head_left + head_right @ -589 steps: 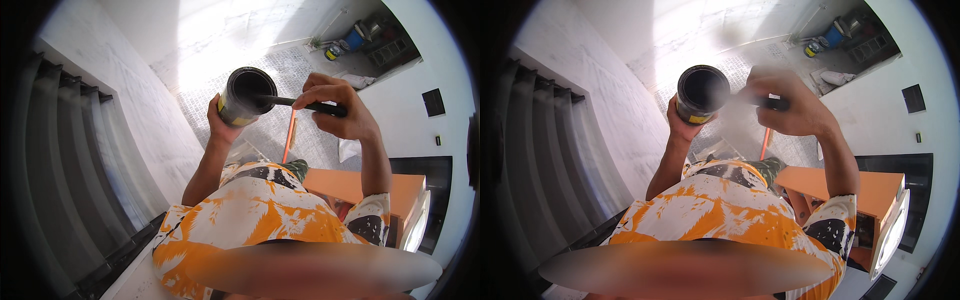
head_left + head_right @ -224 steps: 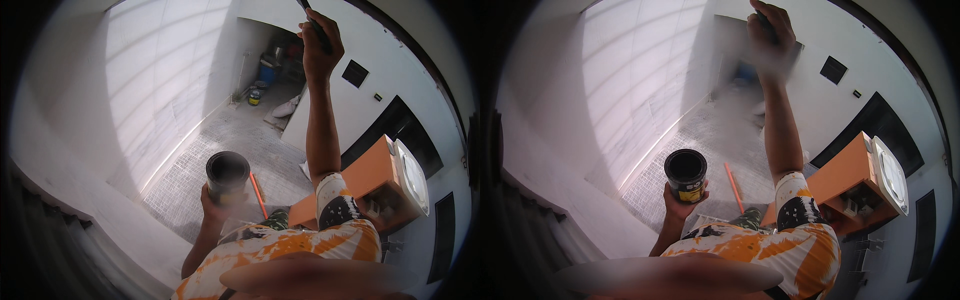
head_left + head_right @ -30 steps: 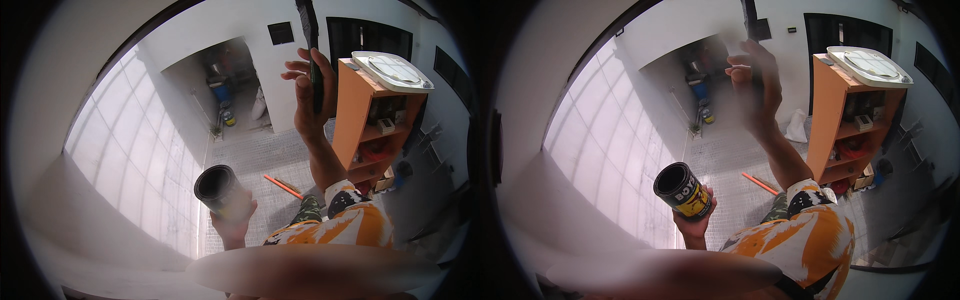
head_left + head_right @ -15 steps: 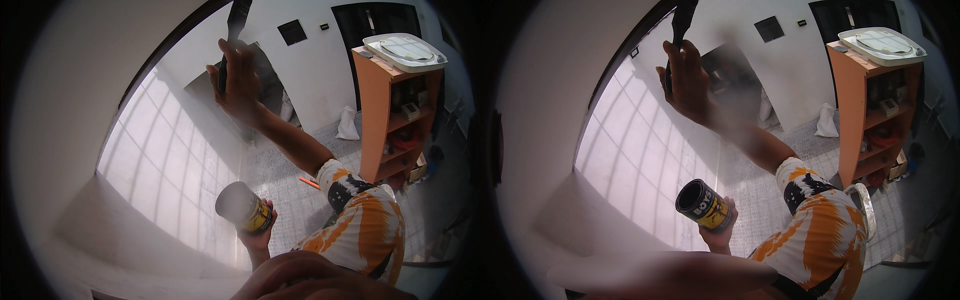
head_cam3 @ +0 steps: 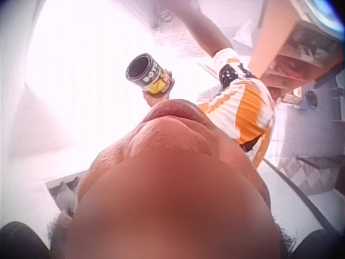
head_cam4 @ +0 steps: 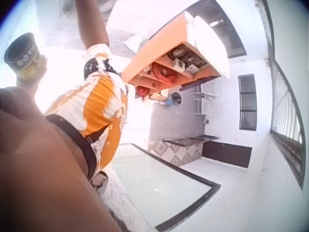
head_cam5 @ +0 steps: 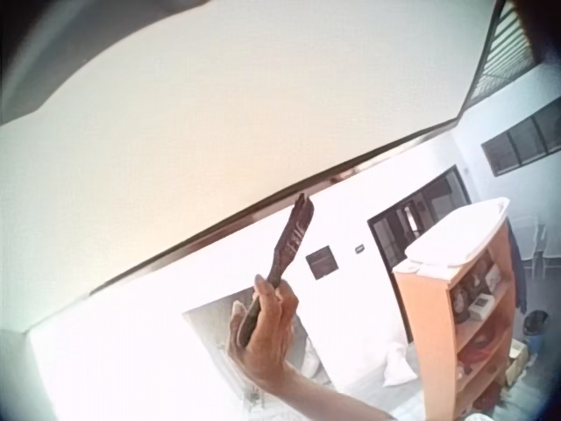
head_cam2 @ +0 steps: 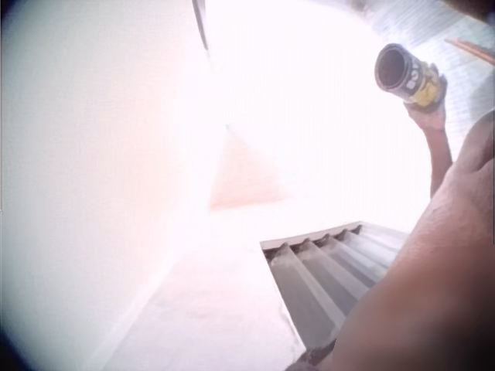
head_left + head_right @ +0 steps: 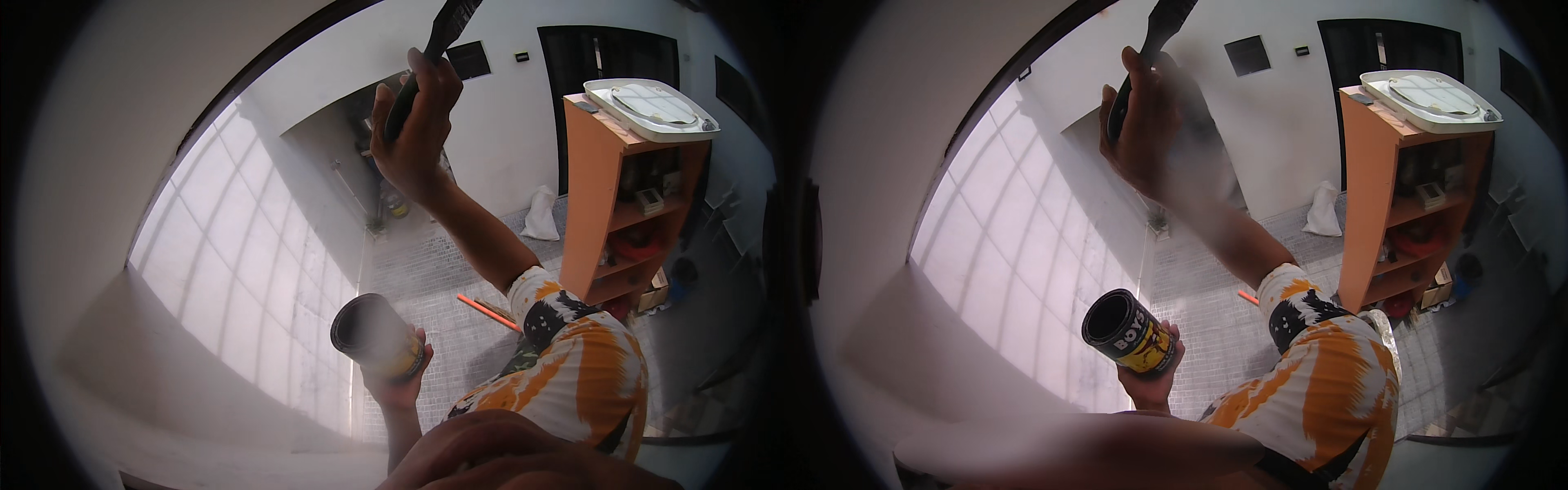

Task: The person paints the upper wall and ceiling area with a brush, repeatedly dipping the brush into a paint can held in the other hand. The person repositions a stepladder to reach different sections and continues applying paint along the wall-ceiling junction.

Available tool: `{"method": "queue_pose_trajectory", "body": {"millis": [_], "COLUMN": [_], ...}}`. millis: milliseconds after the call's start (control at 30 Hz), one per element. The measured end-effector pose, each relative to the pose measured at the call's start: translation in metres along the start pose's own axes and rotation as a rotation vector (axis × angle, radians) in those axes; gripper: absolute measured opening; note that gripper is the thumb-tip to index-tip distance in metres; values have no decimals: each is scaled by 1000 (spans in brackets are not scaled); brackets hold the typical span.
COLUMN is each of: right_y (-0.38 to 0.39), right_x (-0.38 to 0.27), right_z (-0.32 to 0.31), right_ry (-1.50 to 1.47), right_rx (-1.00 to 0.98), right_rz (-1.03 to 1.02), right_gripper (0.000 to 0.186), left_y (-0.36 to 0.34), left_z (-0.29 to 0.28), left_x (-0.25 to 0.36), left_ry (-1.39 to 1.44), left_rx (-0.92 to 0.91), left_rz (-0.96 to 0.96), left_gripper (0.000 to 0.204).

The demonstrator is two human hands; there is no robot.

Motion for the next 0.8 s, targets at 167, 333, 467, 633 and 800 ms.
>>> {"method": "queue_pose_trajectory", "body": {"millis": [167,333,467,633,800], "right_y": [-12,-6,5,19,32], "right_x": [8,-3,-14,-39,-61], "right_z": [9,21,29,44,58], "right_ry": [23,36,18,-23,-60], "right_rx": [-28,-6,-53,-84,-120], "right_rz": [24,23,28,8,-2], "right_gripper": [52,53,55,64,67], "left_y": [-1,-1,-1,3,5], "left_z": [6,6,-2,4,6], "left_x": [3,2,2,0,2], "left_ry": [-325,-45,-62,68,86], "left_rx": [62,26,32,-98,-79], "left_rz": [85,21,16,-29,-33], "left_gripper": [73,64,73,72,72]}}
Point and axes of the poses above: each hand's wrist, its own y-axis away from the middle knuckle, its own z-axis out of the palm, x = y × z, the point moved 5 cm from there along -y, towards the middle knuckle, and after that the axes turned 2 degrees about y, right-handed, at the moved point
